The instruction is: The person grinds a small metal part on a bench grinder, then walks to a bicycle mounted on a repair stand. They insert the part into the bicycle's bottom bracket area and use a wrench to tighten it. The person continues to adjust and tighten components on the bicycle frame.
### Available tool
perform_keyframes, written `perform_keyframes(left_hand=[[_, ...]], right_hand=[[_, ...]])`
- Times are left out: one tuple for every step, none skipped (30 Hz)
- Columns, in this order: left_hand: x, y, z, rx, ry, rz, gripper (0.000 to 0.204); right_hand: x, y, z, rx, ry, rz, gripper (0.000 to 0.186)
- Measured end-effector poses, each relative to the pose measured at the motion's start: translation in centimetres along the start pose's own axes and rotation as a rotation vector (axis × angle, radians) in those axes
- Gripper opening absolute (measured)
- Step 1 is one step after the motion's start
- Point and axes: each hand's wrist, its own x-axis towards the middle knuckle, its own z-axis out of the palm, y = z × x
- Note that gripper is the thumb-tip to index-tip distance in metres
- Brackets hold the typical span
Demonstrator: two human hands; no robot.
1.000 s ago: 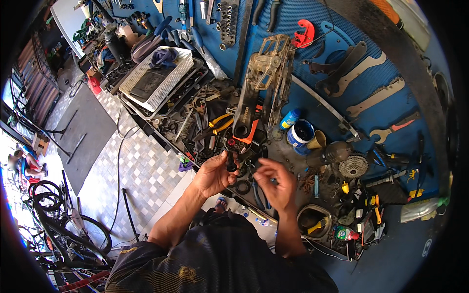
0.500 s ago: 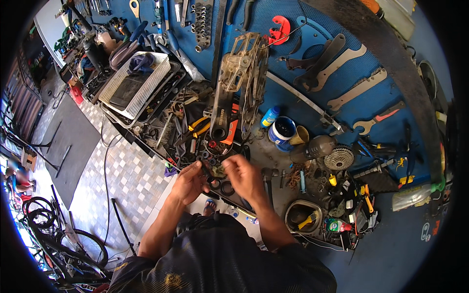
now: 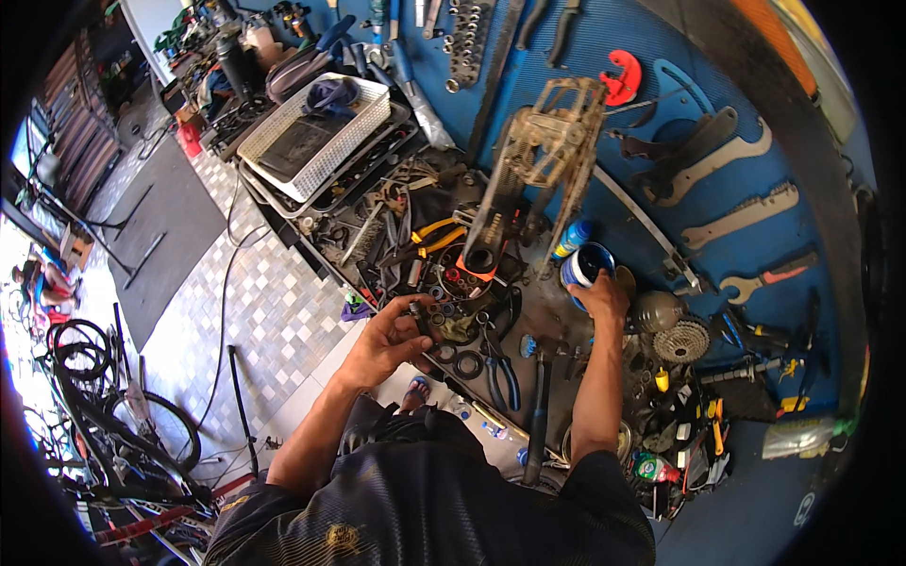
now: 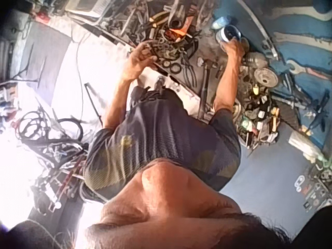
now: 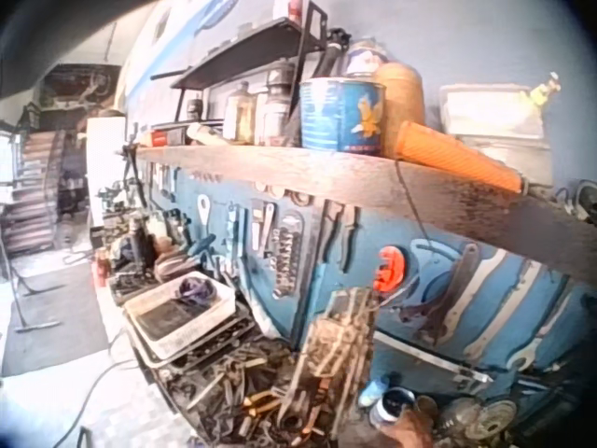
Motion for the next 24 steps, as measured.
perform_keyframes(left_hand=[[-0.2,0.1,-0.1,0.007,0.005,0.015,0.061],[-0.4,0.2,-0.2,0.006,0.01,0.017,0.061],[-0.6,0.2,-0.3,0.006,0.035,0.025,0.063],[-0.8,0.2,-0.4,0.0,0.06,0.023,0.065],[-1.1,0.3,-0.6,-0.007,0.085,0.022,0.068],[-1.3,0.3,-0.8,-0.014,0.119,0.002,0.07],[-1.6,0.4,-1.0,0.008,0.114,0.04,0.074],[-1.8,0.5,-1.1,0.004,0.127,0.051,0.073],[-1.9,0.6,-1.2,0.002,0.136,0.063,0.073],[-2.0,0.7,-1.3,0.0,0.139,0.062,0.072],[-2.0,0.9,-1.6,-0.009,0.122,0.03,0.076],[-2.2,1.1,-1.7,-0.027,0.108,0.055,0.078],[-2.3,1.2,-1.9,-0.047,0.099,0.059,0.081],[-2.5,1.4,-2.0,-0.085,0.082,0.063,0.084],[-2.7,1.6,-2.2,-0.054,0.082,0.09,0.087],[-3.1,1.7,-2.4,-0.041,0.077,0.115,0.09],[-3.4,1.9,-2.6,-0.039,0.079,0.108,0.093],[-3.8,2.1,-2.9,-0.029,0.086,0.137,0.095],[-4.2,2.3,-3.1,-0.03,0.099,0.134,0.096],[-4.7,2.5,-3.4,-0.044,0.106,0.129,0.098],[-5.0,2.7,-3.8,-0.024,0.125,0.134,0.095],[-5.5,2.9,-4.2,0.05,0.152,0.16,0.095],[-6.0,3.2,-4.6,0.113,0.182,0.164,0.094],[-6.5,3.5,-5.0,0.158,0.206,0.166,0.094]], right_hand=[[0.3,0.0,0.0,-0.018,0.003,-0.009,0.099],[0.6,-0.1,0.1,-0.037,0.005,-0.019,0.096],[0.7,-0.1,0.0,-0.007,-0.01,-0.012,0.084],[0.7,-0.2,-0.2,0.023,-0.026,-0.004,0.073],[0.7,-0.4,-0.5,0.035,-0.069,0.009,0.068],[0.7,-0.6,-0.8,0.039,-0.102,0.016,0.064],[0.5,-0.7,-1.0,0.087,-0.119,0.031,0.059],[0.3,-0.9,-1.3,0.074,-0.14,0.039,0.059],[0.2,-0.9,-1.6,0.071,-0.166,0.044,0.059],[0.2,-1.0,-1.8,0.057,-0.18,0.059,0.06],[0.0,-1.0,-1.9,0.086,-0.172,0.073,0.06],[-0.1,-0.9,-1.9,0.086,-0.175,0.07,0.058],[-0.2,-0.8,-1.8,0.079,-0.175,0.073,0.056],[-0.3,-0.7,-1.7,0.07,-0.169,0.07,0.055],[-0.4,-0.6,-1.6,0.091,-0.149,0.069,0.058],[-0.5,-0.5,-1.4,0.109,-0.124,0.061,0.062],[-0.7,-0.6,-1.4,0.128,-0.103,0.05,0.068],[-1.1,-0.7,-1.5,0.137,-0.077,0.058,0.074],[-1.8,-0.9,-1.9,0.146,-0.054,0.064,0.082],[-2.4,-1.7,-2.4,0.145,-0.025,0.082,0.091],[-3.8,-2.0,-3.1,0.201,0.021,0.062,0.085],[-5.6,-3.0,-3.7,0.14,0.144,-0.09,0.077],[-8.1,-3.9,-4.3,0.093,0.27,-0.24,0.069],[-10.5,-5.2,-5.2,0.028,0.344,-0.322,0.062]])
